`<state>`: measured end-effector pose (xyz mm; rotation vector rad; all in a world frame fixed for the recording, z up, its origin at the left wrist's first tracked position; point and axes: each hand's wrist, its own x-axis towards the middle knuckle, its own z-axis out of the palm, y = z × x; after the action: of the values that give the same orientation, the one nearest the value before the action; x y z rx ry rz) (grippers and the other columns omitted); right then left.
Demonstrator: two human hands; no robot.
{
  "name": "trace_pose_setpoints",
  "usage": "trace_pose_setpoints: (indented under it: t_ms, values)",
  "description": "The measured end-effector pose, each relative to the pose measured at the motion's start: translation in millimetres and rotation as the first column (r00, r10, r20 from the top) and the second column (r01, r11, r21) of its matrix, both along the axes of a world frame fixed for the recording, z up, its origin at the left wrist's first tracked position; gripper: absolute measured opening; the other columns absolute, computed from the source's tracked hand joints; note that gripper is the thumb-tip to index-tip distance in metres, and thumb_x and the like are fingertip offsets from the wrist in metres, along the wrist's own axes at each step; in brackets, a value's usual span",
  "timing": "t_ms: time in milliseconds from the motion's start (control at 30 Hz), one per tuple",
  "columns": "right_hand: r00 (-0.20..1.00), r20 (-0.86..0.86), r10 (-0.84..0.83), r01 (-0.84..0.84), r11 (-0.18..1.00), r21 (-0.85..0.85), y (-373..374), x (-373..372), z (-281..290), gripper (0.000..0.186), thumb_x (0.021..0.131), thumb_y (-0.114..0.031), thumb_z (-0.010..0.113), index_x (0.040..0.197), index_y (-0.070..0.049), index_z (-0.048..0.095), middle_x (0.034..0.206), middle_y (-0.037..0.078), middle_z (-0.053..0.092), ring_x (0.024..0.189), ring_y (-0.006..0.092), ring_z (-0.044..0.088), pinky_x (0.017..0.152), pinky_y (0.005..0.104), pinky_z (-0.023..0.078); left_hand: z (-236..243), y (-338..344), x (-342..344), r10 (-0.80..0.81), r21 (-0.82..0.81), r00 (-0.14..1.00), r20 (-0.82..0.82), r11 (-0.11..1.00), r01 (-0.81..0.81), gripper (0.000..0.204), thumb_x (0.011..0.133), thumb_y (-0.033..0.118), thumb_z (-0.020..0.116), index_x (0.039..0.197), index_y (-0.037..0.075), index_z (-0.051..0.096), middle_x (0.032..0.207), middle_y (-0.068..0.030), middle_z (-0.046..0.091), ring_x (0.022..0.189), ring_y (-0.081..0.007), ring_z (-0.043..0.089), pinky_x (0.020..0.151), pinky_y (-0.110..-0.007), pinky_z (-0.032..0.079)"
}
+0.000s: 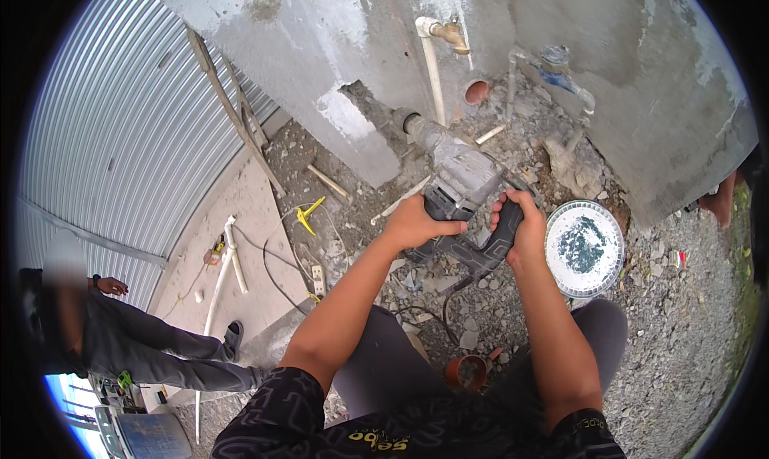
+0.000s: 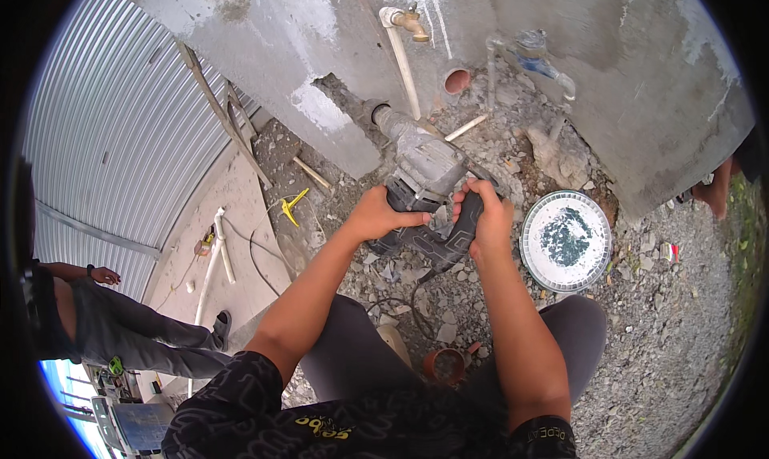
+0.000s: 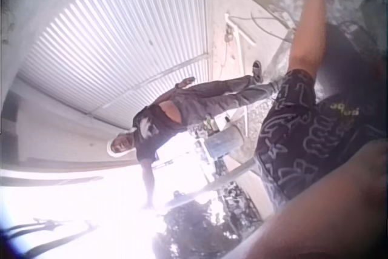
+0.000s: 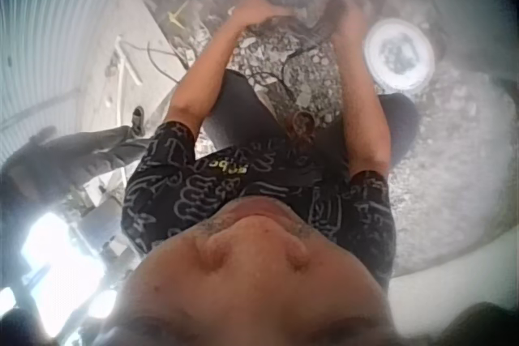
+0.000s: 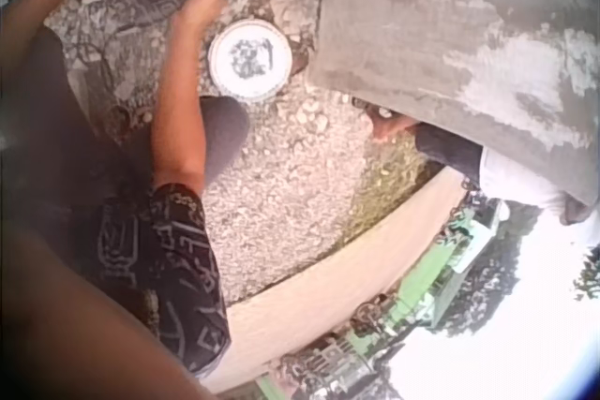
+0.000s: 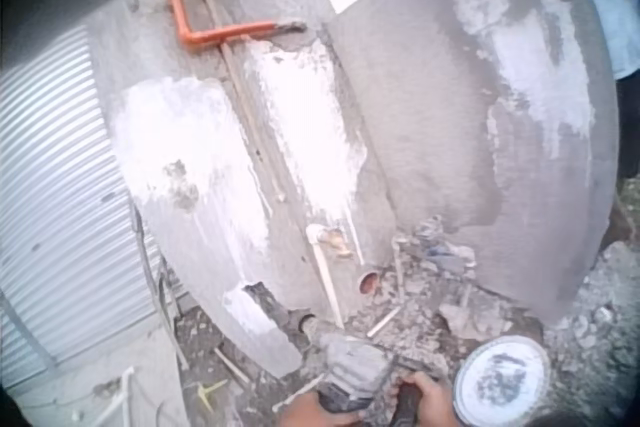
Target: The person uses a rotary hammer drill to break and remove a section of a concrete wall. They repeatedly apply the tool to the wall surface, chipping away material and creating a hole.
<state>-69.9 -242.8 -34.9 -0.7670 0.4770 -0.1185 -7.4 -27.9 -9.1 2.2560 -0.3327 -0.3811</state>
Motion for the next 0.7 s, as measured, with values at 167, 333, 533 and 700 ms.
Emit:
trace_pose_setpoints:
  t_ms: [167,333,533,700]
  values:
    - [0.995,0.103,-0.010,0.013,1.000,-0.026,15,-18,22,0.028,0.091,-0.024,0.074,0.097,0.002,0.067,0.078,0.011,0.068,0.060,0.0191,0.064,0.055,0.0333,0.052,13,9,-12,-0.001,-0.043,1.000,-0.014,0.999,0.001,0.078,0.066,0.044,0.099,0.118,-0.008,0.072,0.108,-0.0162,0.078,0.097,-0.0239,0.074,0.090,-0.036,0.057]
    - [0.976,0.215,0.039,0.016,0.969,-0.246,25,-28,53,0.018,0.094,-0.013,0.076,0.097,0.004,0.070,0.075,0.010,0.069,0.057,0.0175,0.063,0.053,0.0328,0.050,19,18,-22,-0.023,-0.184,0.996,-0.085,0.983,0.007,0.073,0.069,0.035,0.099,0.122,-0.006,0.070,0.113,-0.0143,0.077,0.102,-0.0219,0.073,0.095,-0.036,0.056]
    - [0.967,0.241,0.085,0.013,0.926,-0.378,34,-51,84,0.015,0.096,-0.007,0.073,0.103,0.006,0.069,0.081,0.011,0.069,0.061,0.0182,0.063,0.055,0.0330,0.050,9,19,-33,-0.084,-0.386,0.996,0.018,0.918,0.085,0.073,0.072,0.029,0.098,0.128,-0.005,0.067,0.119,-0.0138,0.076,0.109,-0.0212,0.072,0.101,-0.035,0.054]
    - [0.962,0.266,0.056,0.073,0.890,-0.451,43,-74,103,0.019,0.093,-0.008,0.070,0.103,0.007,0.068,0.080,0.012,0.067,0.061,0.0193,0.063,0.055,0.0329,0.051,7,17,-39,-0.083,-0.428,0.994,0.069,0.898,0.104,0.070,0.068,0.037,0.098,0.119,-0.004,0.073,0.111,-0.0138,0.079,0.099,-0.0211,0.075,0.093,-0.035,0.057]
